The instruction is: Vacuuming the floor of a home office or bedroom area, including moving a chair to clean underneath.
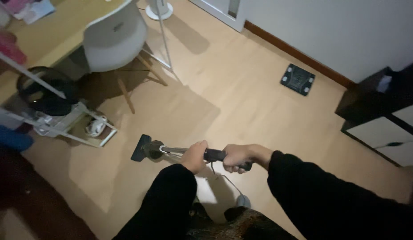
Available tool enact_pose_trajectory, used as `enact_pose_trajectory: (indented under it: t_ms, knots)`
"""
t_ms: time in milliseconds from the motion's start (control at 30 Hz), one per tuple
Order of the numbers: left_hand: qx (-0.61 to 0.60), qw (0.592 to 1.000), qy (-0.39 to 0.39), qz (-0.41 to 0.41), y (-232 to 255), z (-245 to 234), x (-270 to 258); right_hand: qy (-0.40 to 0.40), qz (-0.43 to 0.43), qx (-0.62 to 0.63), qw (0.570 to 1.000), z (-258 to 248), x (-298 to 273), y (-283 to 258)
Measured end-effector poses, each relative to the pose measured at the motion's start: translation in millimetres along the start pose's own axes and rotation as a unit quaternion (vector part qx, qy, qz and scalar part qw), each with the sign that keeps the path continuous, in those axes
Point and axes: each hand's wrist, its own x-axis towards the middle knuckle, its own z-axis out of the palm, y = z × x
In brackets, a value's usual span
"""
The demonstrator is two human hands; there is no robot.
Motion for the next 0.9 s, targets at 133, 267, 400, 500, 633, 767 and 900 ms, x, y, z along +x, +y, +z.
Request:
enact_pose_trajectory:
  t_ms: [133,267,400,500,633,767,900]
  knots:
    - [0.033,0.991,-0.095,-0.086,-40,-52,-29,-0.016,-0.027,0.026,0.999,39,57,-25]
    - [-0.03,0.999,-0.028,-0.003,-92,-70,-54,0.013,-0.045,0.027,0.999,87,85,-59]
    - [0.01,0.997,-0.071,0.011,-120,-86,-75,0.137,-0.087,-0.089,0.983,133,153,-44]
    - [-0.002,0.991,-0.111,-0.079,-110,-105,-92,0.14,-0.15,-0.104,0.973,151,160,-53]
    - [0.0,0.997,-0.062,-0.041,-153,-85,-105,0.102,-0.128,-0.092,0.982,173,179,-58]
    - [0.025,0.994,-0.084,-0.058,-154,-77,-115,0.072,-0.132,-0.034,0.988,180,189,-36]
    - [0.064,0.97,-0.158,-0.172,-92,-88,-121,0.084,-0.225,-0.039,0.97,183,191,-10]
